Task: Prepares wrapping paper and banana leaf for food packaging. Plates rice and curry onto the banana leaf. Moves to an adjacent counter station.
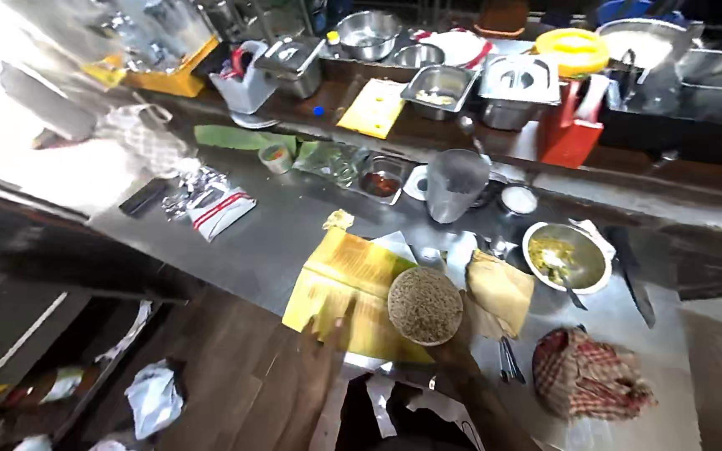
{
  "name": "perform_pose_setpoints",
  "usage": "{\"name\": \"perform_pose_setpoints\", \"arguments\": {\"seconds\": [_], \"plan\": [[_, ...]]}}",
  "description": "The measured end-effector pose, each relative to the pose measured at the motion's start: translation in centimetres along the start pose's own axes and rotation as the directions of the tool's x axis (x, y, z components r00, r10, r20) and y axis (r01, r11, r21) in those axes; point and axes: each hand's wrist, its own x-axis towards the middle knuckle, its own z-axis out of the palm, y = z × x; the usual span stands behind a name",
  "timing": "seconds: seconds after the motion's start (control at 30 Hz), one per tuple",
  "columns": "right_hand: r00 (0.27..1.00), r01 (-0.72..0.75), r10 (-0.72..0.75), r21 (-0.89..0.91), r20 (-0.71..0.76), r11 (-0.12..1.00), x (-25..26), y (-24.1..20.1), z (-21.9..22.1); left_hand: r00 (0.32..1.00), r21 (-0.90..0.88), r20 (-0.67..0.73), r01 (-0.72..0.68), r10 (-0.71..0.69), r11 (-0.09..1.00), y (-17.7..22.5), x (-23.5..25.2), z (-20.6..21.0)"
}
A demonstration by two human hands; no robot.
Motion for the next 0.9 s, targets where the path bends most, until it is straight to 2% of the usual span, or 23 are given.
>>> {"name": "perform_pose_setpoints", "arguments": {"seconds": [0.03,0.07,0.13,0.2,0.23,0.33,0.43,0.53,0.57,0.6,0.63,0.67,0.73,0.77,0.8,0.83,0.9], "plan": [[0.999,-0.033,0.033,-0.008,0.007,0.999,1.2,0.3,0.4,0.989,-0.040,-0.112,0.090,-0.094,0.995,-2.3,0.8,-1.5],[0.999,-0.045,0.045,-0.032,0.022,0.998,2.5,0.5,0.7,0.961,-0.128,-0.135,0.224,-0.241,0.966,-4.4,1.2,-2.8],[0.994,-0.032,0.041,-0.086,0.099,0.996,4.7,0.5,0.8,0.886,-0.354,-0.075,0.406,-0.458,0.843,-8.7,2.0,-3.8],[0.982,-0.006,0.035,-0.154,0.187,0.988,6.4,0.4,0.7,0.846,-0.524,-0.014,0.448,-0.533,0.725,-11.0,2.5,-2.4],[0.979,0.004,0.035,-0.190,0.200,0.982,7.0,0.4,0.8,0.850,-0.573,-0.008,0.428,-0.527,0.699,-11.8,2.7,-1.4],[0.985,0.044,0.006,-0.288,0.171,0.957,8.2,0.3,0.9,0.904,-0.630,-0.069,0.289,-0.422,0.721,-11.8,3.1,1.1],[0.987,0.071,-0.025,-0.290,0.158,0.954,9.0,-0.4,1.7,0.914,-0.522,-0.147,0.254,-0.379,0.814,-9.8,3.3,2.2],[0.988,0.098,-0.033,-0.450,0.150,0.888,9.1,-1.7,4.3,0.926,-0.464,-0.170,0.227,-0.337,0.857,-7.7,3.2,2.1],[0.980,0.166,-0.069,-0.571,0.187,0.804,9.0,-2.0,5.3,0.932,-0.468,-0.174,0.205,-0.317,0.860,-7.2,3.2,2.0],[0.956,0.272,-0.098,-0.713,0.276,0.646,8.9,-2.3,5.9,0.937,-0.476,-0.173,0.189,-0.302,0.859,-6.7,3.1,2.0],[0.913,0.394,-0.075,-0.822,0.401,0.411,9.0,-2.7,6.1,0.942,-0.484,-0.170,0.177,-0.291,0.857,-6.3,3.0,1.9],[0.860,0.508,-0.023,-0.850,0.510,0.142,9.1,-2.7,6.6,0.945,-0.492,-0.162,0.172,-0.284,0.854,-6.0,2.9,1.9],[0.739,0.655,0.081,-0.685,0.669,-0.320,9.7,-0.5,7.4,0.949,-0.496,-0.150,0.170,-0.277,0.852,-5.7,2.9,1.9],[0.709,0.652,0.155,-0.554,0.688,-0.518,9.7,1.3,7.3,0.951,-0.488,-0.149,0.168,-0.271,0.857,-5.9,2.9,1.9],[0.721,0.600,0.220,-0.433,0.657,-0.673,9.5,3.2,6.7,0.952,-0.477,-0.150,0.166,-0.266,0.863,-6.2,2.9,1.9],[0.718,0.571,0.278,-0.312,0.638,-0.759,9.5,4.8,5.3,0.952,-0.459,-0.157,0.166,-0.264,0.873,-6.7,3.1,2.1],[0.667,0.585,0.339,-0.184,0.663,-0.790,10.2,6.7,2.9,0.950,-0.434,-0.165,0.173,-0.267,0.884,-8.1,3.6,2.2]]}}
